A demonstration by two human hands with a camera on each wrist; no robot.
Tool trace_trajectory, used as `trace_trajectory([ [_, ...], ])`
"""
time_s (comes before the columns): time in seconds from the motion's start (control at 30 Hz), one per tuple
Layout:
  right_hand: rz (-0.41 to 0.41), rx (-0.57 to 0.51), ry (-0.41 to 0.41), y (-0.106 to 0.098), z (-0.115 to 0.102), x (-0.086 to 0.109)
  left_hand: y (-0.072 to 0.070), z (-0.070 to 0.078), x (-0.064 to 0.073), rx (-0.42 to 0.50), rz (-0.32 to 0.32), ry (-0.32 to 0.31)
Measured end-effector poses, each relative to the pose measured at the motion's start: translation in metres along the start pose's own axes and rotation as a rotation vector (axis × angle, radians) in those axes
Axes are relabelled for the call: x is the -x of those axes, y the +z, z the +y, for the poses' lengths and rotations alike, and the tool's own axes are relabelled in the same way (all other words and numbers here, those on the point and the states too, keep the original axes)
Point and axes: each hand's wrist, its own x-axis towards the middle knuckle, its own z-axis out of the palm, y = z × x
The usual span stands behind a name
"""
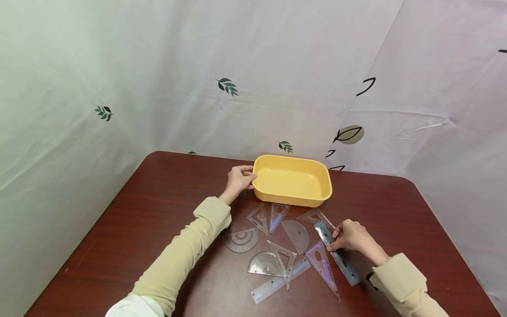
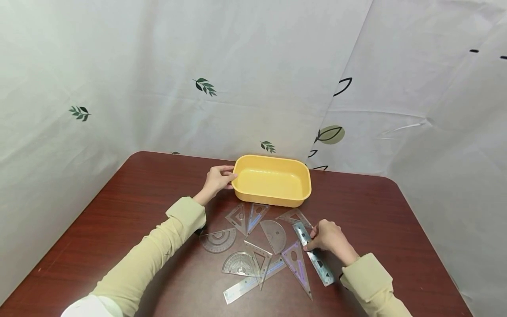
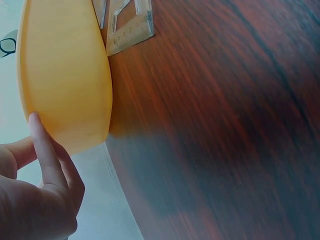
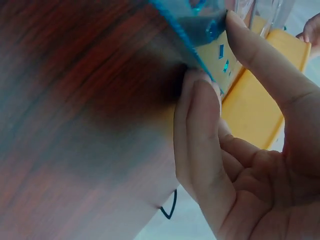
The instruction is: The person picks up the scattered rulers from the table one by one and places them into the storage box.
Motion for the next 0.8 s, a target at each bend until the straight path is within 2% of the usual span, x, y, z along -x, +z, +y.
trace_trajectory([
  [0.13,-0.017,-0.019,-0.005,-0.001,0.0,-0.001,0.0,-0.002,0.0,0.004,0.009,0.009],
  [0.33,-0.147,-0.222,-0.001,-0.007,0.006,-0.006,0.001,-0.002,0.0,0.007,0.015,0.026],
  [0.57,-0.301,-0.333,-0.131,-0.016,0.014,-0.014,0.001,0.001,0.003,0.007,0.004,0.019],
  [0.7,-0.309,-0.35,-0.204,-0.024,0.011,-0.017,0.0,0.001,0.002,0.012,-0.001,0.01],
  [0.8,-0.29,-0.331,-0.229,-0.034,0.006,-0.019,0.0,0.002,0.002,0.019,-0.01,-0.003],
])
